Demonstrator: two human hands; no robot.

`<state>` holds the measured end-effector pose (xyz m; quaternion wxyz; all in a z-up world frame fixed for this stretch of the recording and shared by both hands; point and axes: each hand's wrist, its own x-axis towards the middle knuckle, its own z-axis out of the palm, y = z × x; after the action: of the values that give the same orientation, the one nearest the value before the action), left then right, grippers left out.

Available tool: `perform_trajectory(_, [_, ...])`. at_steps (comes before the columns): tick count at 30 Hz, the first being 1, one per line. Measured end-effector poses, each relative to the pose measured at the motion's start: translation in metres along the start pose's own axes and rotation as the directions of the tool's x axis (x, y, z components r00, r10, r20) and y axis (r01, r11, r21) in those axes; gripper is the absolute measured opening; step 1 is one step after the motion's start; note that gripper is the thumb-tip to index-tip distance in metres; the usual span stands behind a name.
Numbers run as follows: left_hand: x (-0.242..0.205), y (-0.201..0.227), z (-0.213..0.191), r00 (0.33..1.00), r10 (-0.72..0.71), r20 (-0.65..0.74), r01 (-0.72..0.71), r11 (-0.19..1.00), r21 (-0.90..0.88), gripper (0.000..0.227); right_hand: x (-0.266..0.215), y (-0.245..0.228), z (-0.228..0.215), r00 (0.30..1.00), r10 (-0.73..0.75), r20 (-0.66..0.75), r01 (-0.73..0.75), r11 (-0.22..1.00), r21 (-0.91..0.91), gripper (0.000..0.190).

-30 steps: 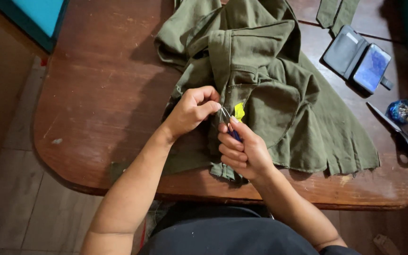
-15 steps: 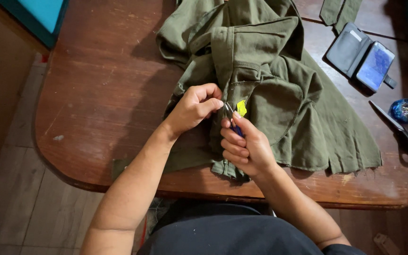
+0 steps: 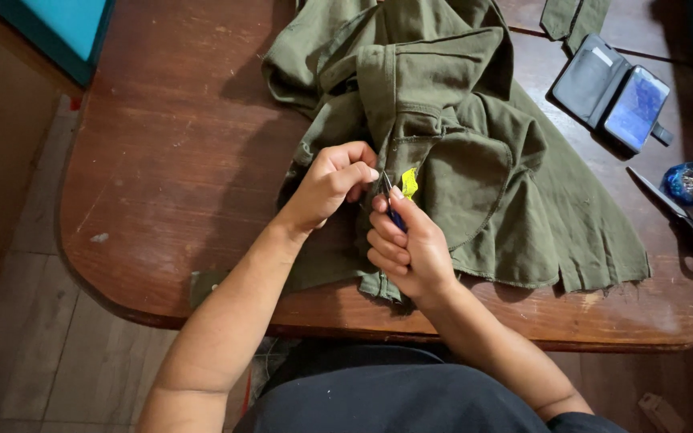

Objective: Removing a yellow label from a green garment using a small cutting tool

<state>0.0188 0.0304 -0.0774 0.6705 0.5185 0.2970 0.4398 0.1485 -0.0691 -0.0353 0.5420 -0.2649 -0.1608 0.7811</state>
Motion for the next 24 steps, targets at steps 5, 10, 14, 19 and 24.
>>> perform_trajectory(5, [-0.001,0.001,0.001,1.0,0.007,0.018,-0.007,0.999,-0.034,0.009,0.0,0.001,0.002,1.0,-0.006,0.002,0.005,0.999,0.04,0.025])
perform_trajectory(10, [-0.002,0.003,0.002,1.0,-0.004,0.01,0.005,0.998,-0.064,0.012,0.0,-0.001,0.005,0.999,-0.034,-0.006,0.035,0.997,0.07,0.023])
perform_trajectory(14, [0.002,-0.005,0.003,0.997,-0.062,-0.047,0.053,0.986,-0.159,0.009,0.003,-0.004,0.005,1.0,0.015,0.019,-0.017,0.996,0.091,0.024])
perform_trajectory(19, [0.001,-0.004,0.004,0.992,-0.095,-0.079,0.076,0.973,-0.218,0.009,0.002,-0.008,0.006,0.998,0.062,0.013,-0.063,0.994,0.086,0.027])
perform_trajectory(24, [0.002,-0.002,0.002,0.993,-0.09,-0.08,0.073,0.979,-0.19,0.009,0.005,-0.011,0.01,0.997,0.072,0.008,-0.073,0.997,0.028,0.026])
